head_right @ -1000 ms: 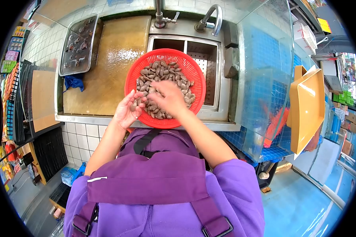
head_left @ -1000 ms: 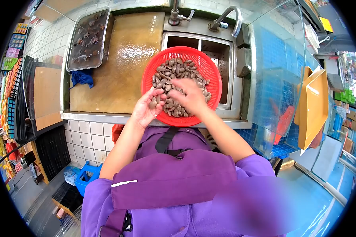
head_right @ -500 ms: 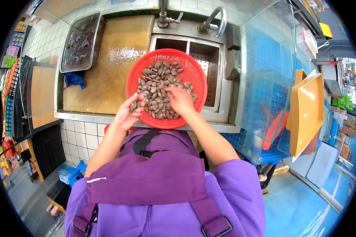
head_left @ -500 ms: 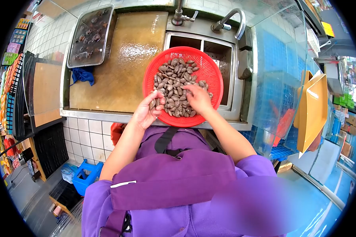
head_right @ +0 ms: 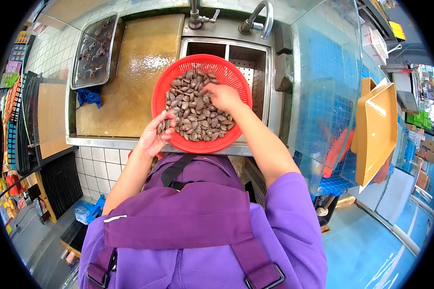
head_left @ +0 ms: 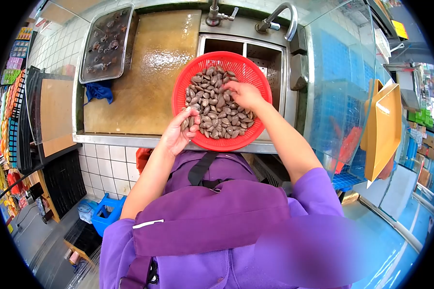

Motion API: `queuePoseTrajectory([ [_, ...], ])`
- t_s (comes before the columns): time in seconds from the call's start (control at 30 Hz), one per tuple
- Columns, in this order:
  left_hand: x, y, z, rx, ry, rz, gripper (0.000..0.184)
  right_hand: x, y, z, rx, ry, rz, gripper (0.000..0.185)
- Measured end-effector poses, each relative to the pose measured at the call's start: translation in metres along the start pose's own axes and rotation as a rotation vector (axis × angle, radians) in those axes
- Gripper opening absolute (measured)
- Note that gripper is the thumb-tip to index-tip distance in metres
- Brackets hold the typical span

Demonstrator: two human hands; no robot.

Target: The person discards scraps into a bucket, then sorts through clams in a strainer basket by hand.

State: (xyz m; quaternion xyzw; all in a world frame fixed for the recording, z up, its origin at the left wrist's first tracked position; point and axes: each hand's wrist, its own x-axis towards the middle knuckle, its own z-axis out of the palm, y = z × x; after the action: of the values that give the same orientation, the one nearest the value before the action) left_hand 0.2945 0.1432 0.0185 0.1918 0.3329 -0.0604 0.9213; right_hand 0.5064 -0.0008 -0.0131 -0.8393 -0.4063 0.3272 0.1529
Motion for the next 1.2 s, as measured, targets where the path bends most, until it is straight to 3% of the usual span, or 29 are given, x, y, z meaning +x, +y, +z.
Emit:
queuePoseTrajectory([
  [0.07,0.000,0.000,-0.001,-0.013,-0.004,-0.001,0.022,-0.015,0.007,-0.009,0.056,0.120,0.056,0.037],
  [0.1,0.000,0.000,-0.001,-0.007,-0.012,0.003,0.022,-0.021,0.016,-0.004,0.083,0.298,-0.078,0.032],
  [0.13,0.000,0.000,-0.002,0.000,-0.018,0.007,0.022,-0.026,0.019,-0.001,0.078,0.295,-0.078,0.032],
  [0.2,-0.001,0.000,-0.002,-0.004,-0.026,0.006,0.022,-0.047,0.002,-0.003,-0.132,0.459,-0.502,0.029],
  [0.27,-0.001,0.001,-0.001,-0.001,-0.034,0.000,0.022,-0.058,-0.017,0.025,0.019,0.130,-0.483,0.031],
  [0.33,-0.001,0.002,0.000,-0.006,-0.026,-0.004,0.022,-0.063,-0.043,0.046,-0.009,-0.062,-0.506,0.030],
  [0.5,0.001,-0.002,-0.005,-0.024,-0.003,-0.008,0.022,-0.057,-0.044,0.065,-0.055,0.154,-0.444,0.018],
  [0.6,0.004,-0.007,-0.012,-0.045,0.004,-0.026,0.021,-0.060,-0.035,0.054,-0.035,0.134,-0.399,0.020],
  [0.77,0.005,-0.013,-0.014,-0.041,0.059,-0.020,0.022,-0.048,-0.018,0.046,0.219,0.376,-0.283,0.009],
  [0.93,0.004,-0.013,-0.015,-0.034,0.089,0.001,0.022,-0.054,-0.031,0.042,-0.061,0.161,-0.381,0.012],
  [1.0,0.004,-0.013,-0.016,-0.047,0.107,0.009,0.023,-0.053,-0.034,0.057,-0.237,0.178,-0.325,0.012],
  [1.13,0.002,-0.012,-0.018,-0.052,0.090,0.001,0.024,-0.050,-0.032,0.066,-0.178,0.238,-0.262,0.013],
  [1.2,0.002,-0.013,-0.020,-0.045,0.107,0.001,0.024,-0.049,-0.030,0.066,-0.301,0.259,-0.225,0.009],
])
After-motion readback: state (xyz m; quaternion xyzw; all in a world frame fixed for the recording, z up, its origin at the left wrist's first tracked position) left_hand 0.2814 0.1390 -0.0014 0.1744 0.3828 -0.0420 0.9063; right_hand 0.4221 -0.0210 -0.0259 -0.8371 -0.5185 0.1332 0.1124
